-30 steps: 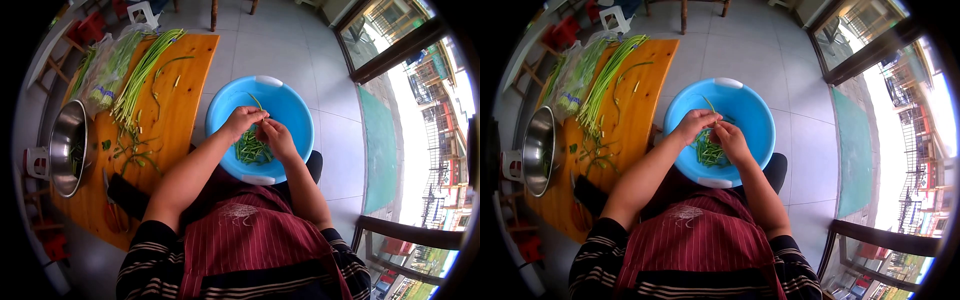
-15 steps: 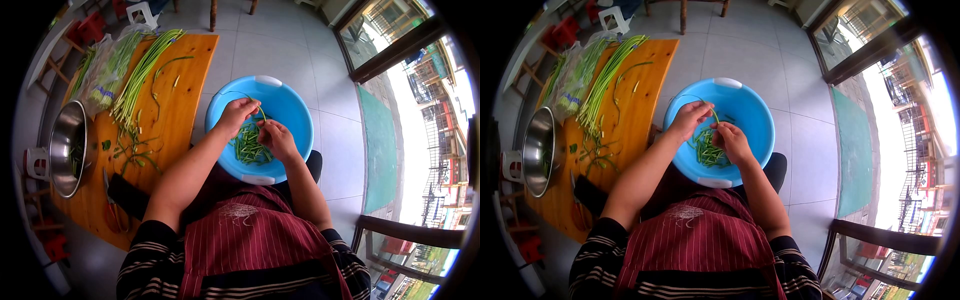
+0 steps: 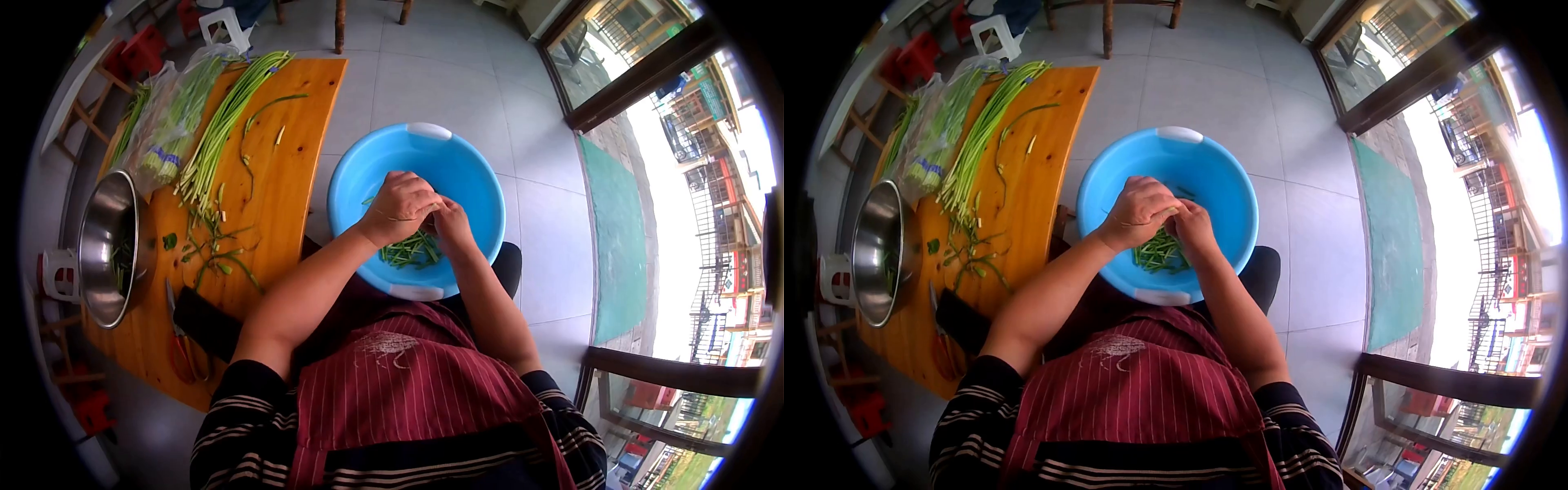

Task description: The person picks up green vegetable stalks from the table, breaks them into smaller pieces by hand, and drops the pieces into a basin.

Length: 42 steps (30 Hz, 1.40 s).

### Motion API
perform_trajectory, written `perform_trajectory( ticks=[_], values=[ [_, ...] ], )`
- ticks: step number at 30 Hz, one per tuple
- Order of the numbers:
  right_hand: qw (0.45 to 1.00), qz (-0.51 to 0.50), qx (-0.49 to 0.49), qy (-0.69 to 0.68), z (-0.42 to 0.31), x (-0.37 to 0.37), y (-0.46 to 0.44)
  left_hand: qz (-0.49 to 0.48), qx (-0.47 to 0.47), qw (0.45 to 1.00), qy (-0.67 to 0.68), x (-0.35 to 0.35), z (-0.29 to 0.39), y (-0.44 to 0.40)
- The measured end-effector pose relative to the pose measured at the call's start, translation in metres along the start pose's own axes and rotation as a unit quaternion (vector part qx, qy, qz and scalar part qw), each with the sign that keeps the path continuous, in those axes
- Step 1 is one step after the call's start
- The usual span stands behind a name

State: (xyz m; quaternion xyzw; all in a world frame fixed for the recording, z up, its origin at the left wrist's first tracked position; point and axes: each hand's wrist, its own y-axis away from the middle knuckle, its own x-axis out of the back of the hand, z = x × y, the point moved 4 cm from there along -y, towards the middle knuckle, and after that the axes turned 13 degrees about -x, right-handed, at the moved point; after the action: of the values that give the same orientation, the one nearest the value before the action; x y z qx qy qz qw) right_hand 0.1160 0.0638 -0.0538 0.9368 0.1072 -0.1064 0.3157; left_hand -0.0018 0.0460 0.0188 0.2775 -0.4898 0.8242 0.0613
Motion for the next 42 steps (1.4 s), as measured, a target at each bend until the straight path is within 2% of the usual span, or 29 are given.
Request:
perform_trajectory(
  ticks=[1, 3, 6, 7, 8, 9, 10, 11, 12, 14, 16, 17, 18, 20, 21, 22, 24, 25, 26, 28, 29, 31, 32, 34, 36, 37, 38, 40, 42],
  values=[
    [1.0, 0.002, 0.001, -0.001, -0.002, -0.002, 0.004, -0.001, -0.002, 1.0, 0.002, 0.0, 0.001, 0.0],
    [0.994, 0.004, -0.053, -0.093, -0.001, -0.005, 0.008, 0.006, -0.039, 0.999, -0.035, 0.001, 0.005, -0.001],
    [0.987, 0.007, -0.072, -0.143, 0.001, -0.005, 0.008, 0.023, -0.015, 1.0, -0.004, 0.005, 0.006, -0.002],
    [0.987, 0.006, -0.071, -0.144, 0.005, -0.003, 0.008, 0.079, 0.119, 0.986, 0.082, 0.005, -0.003, 0.001],
    [0.999, 0.0, 0.053, -0.013, 0.001, 0.0, 0.01, 0.133, 0.25, 0.945, 0.166, 0.003, -0.013, 0.008],
    [0.977, -0.006, 0.174, 0.119, -0.004, -0.002, 0.014, 0.241, 0.352, 0.827, 0.365, -0.008, -0.033, 0.021],
    [0.977, -0.007, 0.175, 0.119, -0.009, -0.006, 0.019, 0.241, 0.352, 0.828, 0.364, -0.009, -0.038, 0.025],
    [0.919, 0.019, 0.301, 0.252, -0.019, -0.014, 0.031, 0.249, 0.417, 0.749, 0.451, -0.016, -0.043, 0.034],
    [0.827, 0.046, 0.415, 0.376, -0.029, -0.025, 0.046, 0.252, 0.475, 0.656, 0.53, -0.022, -0.043, 0.041],
    [0.82, 0.044, 0.421, 0.385, -0.04, -0.03, 0.058, 0.224, 0.494, 0.654, 0.526, -0.021, -0.046, 0.043],
    [0.776, 0.004, 0.501, 0.384, -0.045, -0.037, 0.076, 0.318, 0.593, 0.545, 0.5, -0.018, -0.064, 0.059],
    [0.766, -0.024, 0.53, 0.363, -0.046, -0.043, 0.088, 0.343, 0.582, 0.548, 0.492, -0.01, -0.081, 0.064],
    [0.767, -0.026, 0.527, 0.364, -0.046, -0.046, 0.092, 0.346, 0.513, 0.614, 0.49, 0.004, -0.079, 0.051],
    [0.876, -0.004, 0.434, 0.21, -0.047, -0.038, 0.091, 0.278, 0.492, 0.679, 0.469, 0.009, -0.063, 0.036],
    [0.934, 0.011, 0.318, 0.161, -0.045, -0.034, 0.078, 0.278, 0.491, 0.678, 0.472, 0.004, -0.059, 0.036],
    [0.933, 0.013, 0.32, 0.162, -0.046, -0.031, 0.068, 0.236, 0.499, 0.695, 0.46, -0.003, -0.056, 0.037],
    [0.976, 0.056, 0.194, 0.083, -0.039, -0.018, 0.039, 0.193, 0.506, 0.713, 0.446, -0.008, -0.054, 0.035],
    [0.984, 0.074, 0.159, 0.034, -0.035, -0.016, 0.031, 0.169, 0.47, 0.742, 0.448, -0.008, -0.051, 0.032],
    [0.984, 0.075, 0.158, 0.033, -0.033, -0.014, 0.029, 0.143, 0.433, 0.769, 0.448, -0.008, -0.048, 0.029],
    [0.995, 0.021, 0.099, 0.019, -0.027, -0.017, 0.025, 0.146, 0.437, 0.763, 0.453, -0.007, -0.044, 0.027],
    [0.995, 0.021, 0.099, 0.019, -0.025, -0.016, 0.024, 0.123, 0.425, 0.785, 0.433, -0.008, -0.044, 0.026],
    [0.985, 0.013, 0.114, 0.129, -0.025, -0.017, 0.024, 0.099, 0.413, 0.806, 0.413, -0.009, -0.044, 0.025],
    [0.985, 0.013, 0.114, 0.13, -0.027, -0.015, 0.026, 0.097, 0.412, 0.806, 0.414, -0.01, -0.045, 0.026],
    [0.948, 0.07, 0.138, 0.28, -0.036, -0.016, 0.033, 0.097, 0.413, 0.806, 0.414, -0.009, -0.045, 0.028],
    [0.936, 0.076, 0.15, 0.309, -0.034, -0.013, 0.031, 0.035, 0.428, 0.817, 0.385, -0.011, -0.045, 0.028],
    [0.924, 0.084, 0.162, 0.337, -0.034, -0.012, 0.031, 0.036, 0.428, 0.817, 0.385, -0.01, -0.046, 0.029],
    [0.924, 0.084, 0.162, 0.337, -0.035, -0.009, 0.033, 0.011, 0.425, 0.812, 0.401, -0.013, -0.045, 0.03],
    [0.874, 0.063, 0.252, 0.412, -0.04, -0.009, 0.04, -0.014, 0.421, 0.805, 0.418, -0.017, -0.044, 0.032],
    [0.874, 0.029, 0.256, 0.412, -0.039, 0.0, 0.036, -0.015, 0.428, 0.713, 0.555, -0.024, -0.038, 0.034]
  ],
)
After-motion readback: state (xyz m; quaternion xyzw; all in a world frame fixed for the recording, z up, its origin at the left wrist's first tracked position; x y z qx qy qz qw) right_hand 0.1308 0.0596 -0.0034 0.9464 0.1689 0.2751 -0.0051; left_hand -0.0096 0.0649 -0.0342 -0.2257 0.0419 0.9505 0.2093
